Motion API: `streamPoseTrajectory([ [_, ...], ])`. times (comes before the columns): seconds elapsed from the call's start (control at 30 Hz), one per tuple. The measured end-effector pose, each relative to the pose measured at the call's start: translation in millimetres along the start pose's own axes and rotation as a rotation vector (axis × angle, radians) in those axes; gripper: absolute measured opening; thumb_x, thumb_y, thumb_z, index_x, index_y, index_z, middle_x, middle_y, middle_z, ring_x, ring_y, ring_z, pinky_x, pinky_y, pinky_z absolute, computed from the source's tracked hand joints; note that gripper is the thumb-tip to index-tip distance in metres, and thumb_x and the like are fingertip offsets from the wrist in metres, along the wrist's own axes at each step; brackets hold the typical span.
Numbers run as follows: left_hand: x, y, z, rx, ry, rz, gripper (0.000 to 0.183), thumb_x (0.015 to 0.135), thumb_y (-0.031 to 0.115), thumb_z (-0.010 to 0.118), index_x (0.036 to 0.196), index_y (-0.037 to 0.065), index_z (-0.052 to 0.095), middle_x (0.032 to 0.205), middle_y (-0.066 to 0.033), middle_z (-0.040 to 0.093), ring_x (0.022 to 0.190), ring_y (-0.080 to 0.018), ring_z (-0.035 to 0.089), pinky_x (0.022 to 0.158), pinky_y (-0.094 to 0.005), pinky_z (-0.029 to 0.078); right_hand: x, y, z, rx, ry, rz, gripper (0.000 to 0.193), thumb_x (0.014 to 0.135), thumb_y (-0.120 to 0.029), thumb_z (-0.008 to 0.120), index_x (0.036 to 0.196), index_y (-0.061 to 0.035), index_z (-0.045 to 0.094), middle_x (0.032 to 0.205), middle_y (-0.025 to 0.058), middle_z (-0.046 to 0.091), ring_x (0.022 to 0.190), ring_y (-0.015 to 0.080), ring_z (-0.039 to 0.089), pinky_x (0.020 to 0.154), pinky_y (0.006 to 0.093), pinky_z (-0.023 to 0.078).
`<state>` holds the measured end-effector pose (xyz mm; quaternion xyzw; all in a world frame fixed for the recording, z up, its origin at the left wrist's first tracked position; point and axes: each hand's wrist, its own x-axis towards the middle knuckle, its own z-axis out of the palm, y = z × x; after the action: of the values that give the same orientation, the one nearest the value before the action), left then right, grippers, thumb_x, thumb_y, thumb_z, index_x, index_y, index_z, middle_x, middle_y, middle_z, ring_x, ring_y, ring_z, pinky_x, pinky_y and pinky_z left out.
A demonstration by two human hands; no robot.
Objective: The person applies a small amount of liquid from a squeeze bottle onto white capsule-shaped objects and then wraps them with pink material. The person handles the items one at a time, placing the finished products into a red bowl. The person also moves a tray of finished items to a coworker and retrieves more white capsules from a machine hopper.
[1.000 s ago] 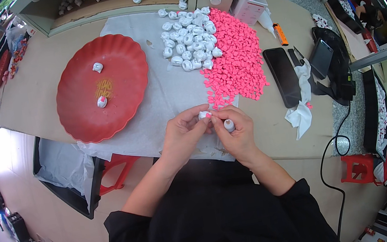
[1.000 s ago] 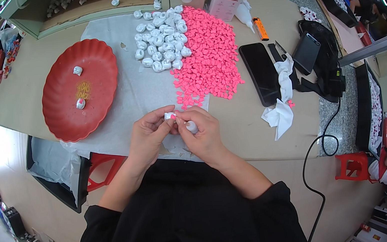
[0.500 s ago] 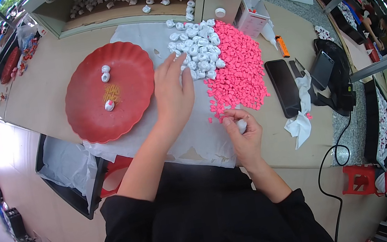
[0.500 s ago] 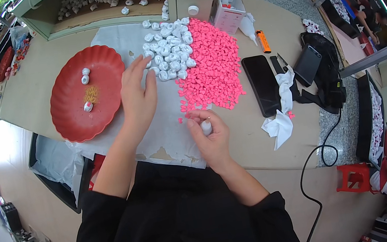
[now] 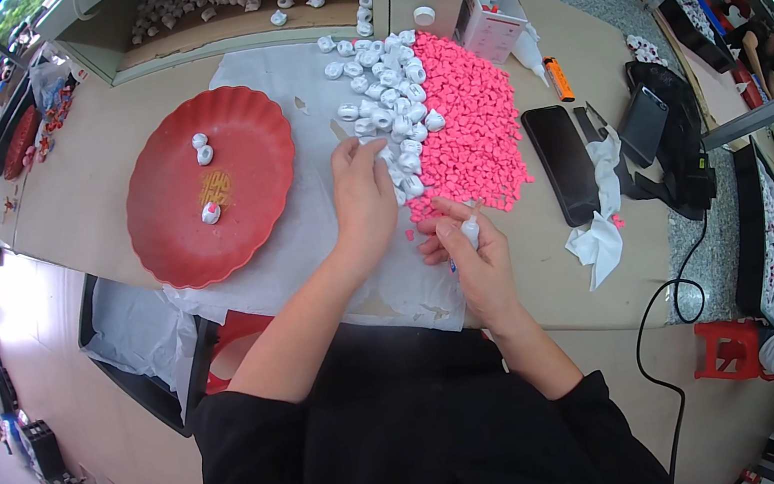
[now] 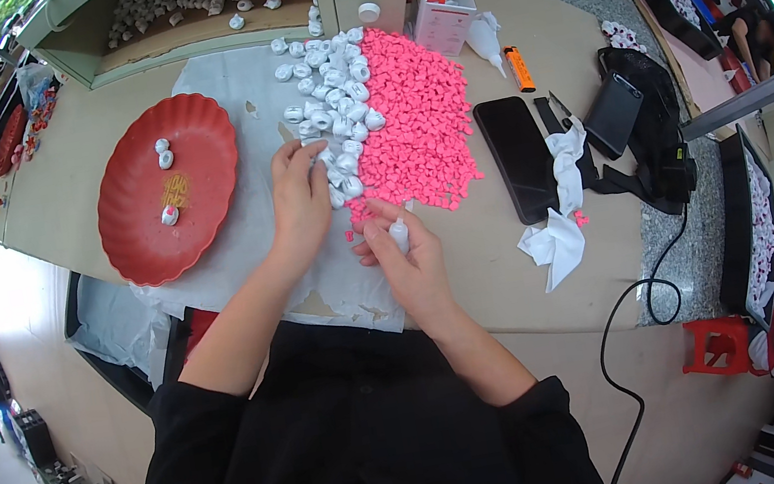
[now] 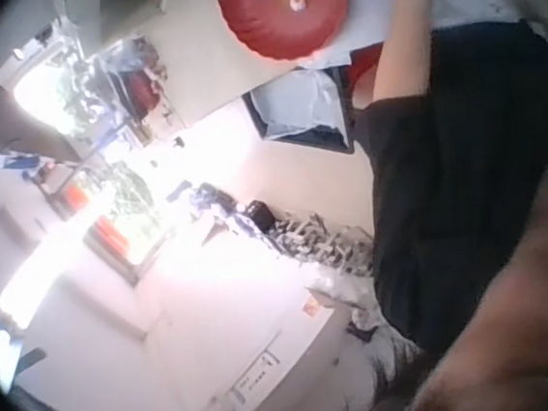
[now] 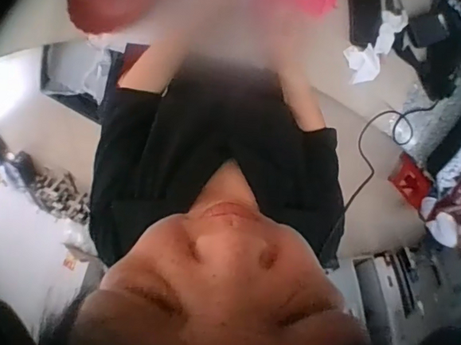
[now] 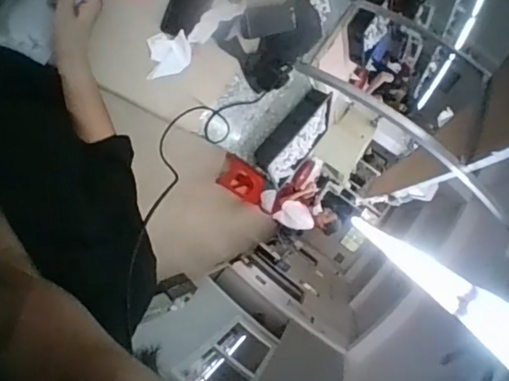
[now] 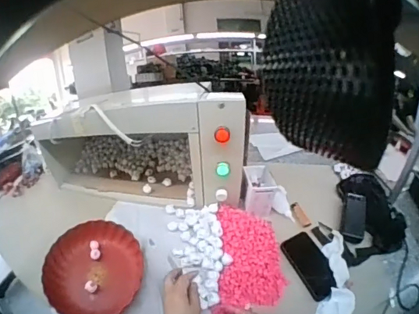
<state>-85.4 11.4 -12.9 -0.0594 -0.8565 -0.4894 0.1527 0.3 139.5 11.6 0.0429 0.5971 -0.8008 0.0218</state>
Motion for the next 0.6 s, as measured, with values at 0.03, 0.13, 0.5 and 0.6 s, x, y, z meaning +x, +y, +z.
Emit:
streamPoseTrajectory([
  [0.03,-10,5,0,-0.032,-0.014,-0.005,0.024,0.085,0.003,0.046,0.108,0.000,0.054,0.120,-0.0244,0.040,0.110,-0.0360,0.044,0.092,-0.0371,0.037,1,1,1,-0.004,-0.001,-0.003,0.038,0.088,-0.016,0.053,0.119,0.0051,0.044,0.094,0.0110,0.060,0.079,0.0133,0.059,0.068,0.0249,0.049],
  [0.13,-31,13,-5,-0.123,-0.058,-0.018,0.026,0.085,0.001,0.044,0.109,0.000,0.053,0.122,-0.0247,0.039,0.113,-0.0383,0.041,0.094,-0.0386,0.035,2,1,3,-0.016,0.022,0.001,0.038,0.089,-0.017,0.052,0.119,0.0051,0.045,0.094,0.0115,0.060,0.080,0.0142,0.059,0.069,0.0257,0.049],
  [0.5,-52,23,-48,0.245,-0.147,0.247,0.032,0.073,0.006,0.065,0.104,0.004,0.059,0.101,-0.0142,0.051,0.092,-0.0286,0.047,0.078,-0.0364,0.040,2,-1,-12,0.257,0.031,-0.086,0.018,0.090,-0.014,0.042,0.102,-0.0009,0.044,0.079,0.0067,0.053,0.065,0.0134,0.052,0.060,0.0250,0.043],
  [0.6,-54,13,-47,0.234,-0.152,0.282,0.030,0.072,0.005,0.066,0.101,0.003,0.059,0.094,-0.0121,0.053,0.086,-0.0264,0.049,0.073,-0.0342,0.041,0,-2,-11,0.194,0.096,-0.086,0.020,0.089,-0.016,0.043,0.102,-0.0012,0.045,0.082,0.0075,0.053,0.064,0.0155,0.053,0.060,0.0272,0.043],
])
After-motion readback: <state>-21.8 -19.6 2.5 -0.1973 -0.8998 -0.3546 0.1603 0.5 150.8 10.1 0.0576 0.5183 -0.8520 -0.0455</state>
